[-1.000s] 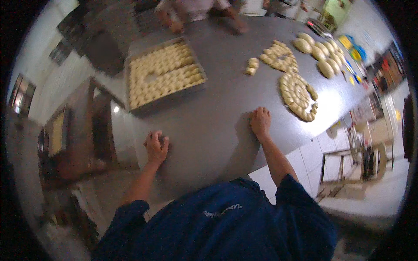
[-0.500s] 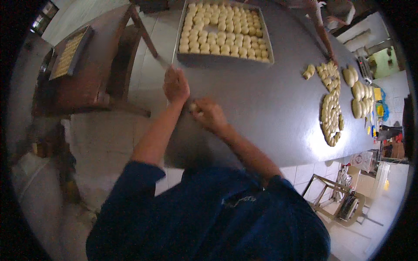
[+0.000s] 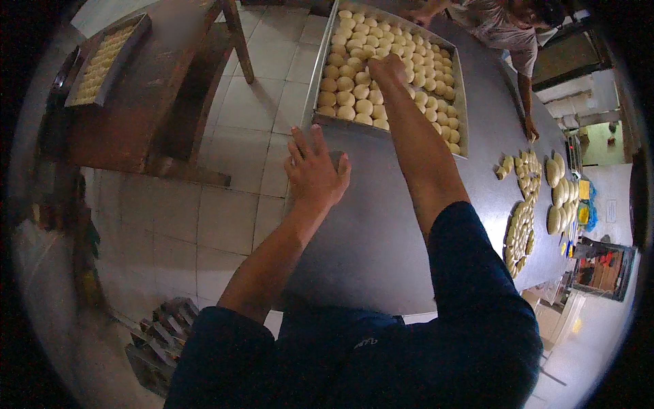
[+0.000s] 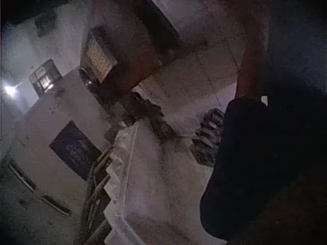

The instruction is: The person shapes dough by hand into small balls and larger braided loaves on a metal table, placing the shaped pieces onto a metal tray.

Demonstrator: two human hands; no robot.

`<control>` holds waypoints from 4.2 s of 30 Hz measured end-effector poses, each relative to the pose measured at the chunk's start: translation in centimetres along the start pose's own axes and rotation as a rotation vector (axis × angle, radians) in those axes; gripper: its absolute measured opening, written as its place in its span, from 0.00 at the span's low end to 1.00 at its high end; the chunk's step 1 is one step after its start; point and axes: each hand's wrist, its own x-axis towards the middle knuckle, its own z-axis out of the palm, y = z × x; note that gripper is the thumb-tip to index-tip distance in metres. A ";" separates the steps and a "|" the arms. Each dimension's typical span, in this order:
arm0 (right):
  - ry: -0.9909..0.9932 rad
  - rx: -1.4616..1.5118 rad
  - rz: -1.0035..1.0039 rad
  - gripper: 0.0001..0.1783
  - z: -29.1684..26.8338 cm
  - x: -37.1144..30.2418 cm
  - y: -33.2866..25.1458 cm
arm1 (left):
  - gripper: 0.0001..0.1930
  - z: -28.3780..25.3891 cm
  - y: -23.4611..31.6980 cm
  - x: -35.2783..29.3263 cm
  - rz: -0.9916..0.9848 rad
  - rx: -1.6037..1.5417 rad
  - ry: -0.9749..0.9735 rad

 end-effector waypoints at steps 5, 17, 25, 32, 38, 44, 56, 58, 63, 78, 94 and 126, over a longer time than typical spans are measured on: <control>-0.492 0.666 -0.030 0.40 -0.1 7.0 4.8 | 0.45 1.5 1.0 0.5 0.025 0.042 -0.054; 0.775 -0.389 0.305 0.41 -18.1 -10.1 41.9 | 0.42 0.5 2.3 0.2 -0.056 0.042 -0.067; 0.779 -0.147 0.245 0.30 -23.9 -1.1 47.0 | 0.40 1.2 2.5 0.3 0.076 0.338 -0.045; 0.268 0.531 0.083 0.20 -19.9 -16.9 43.4 | 0.39 -0.7 2.9 -1.1 0.035 0.165 0.031; 0.005 0.984 0.045 0.18 -18.5 -26.2 35.0 | 0.35 3.3 3.9 -2.6 0.600 -0.471 -0.092; 0.047 1.209 -0.120 0.15 -16.8 -39.0 25.7 | 0.29 -5.1 13.4 -14.7 0.240 -1.074 -0.244; 0.140 0.419 -0.279 0.36 -17.5 -46.8 36.4 | 0.23 -6.1 2.3 -15.8 0.353 -0.330 -0.740; 0.050 0.469 -0.590 0.41 -13.1 -43.7 31.2 | 0.23 -7.4 11.2 -15.7 0.471 -0.457 -0.871; -0.483 0.799 -0.084 0.22 -15.4 -41.7 25.5 | 0.27 -5.2 14.7 -9.9 0.319 -0.790 -0.162; 0.034 -0.249 -0.286 0.19 -15.8 -35.7 40.9 | 0.12 0.3 6.0 -13.8 0.740 -0.059 -0.246; 0.062 -0.114 -0.593 0.21 -24.0 -27.9 51.1 | 0.09 1.1 -0.5 -5.2 0.862 -0.083 -0.042; 0.313 -0.425 -0.319 0.13 -22.0 -29.5 49.6 | 0.10 1.2 0.0 -8.0 0.660 -0.257 0.068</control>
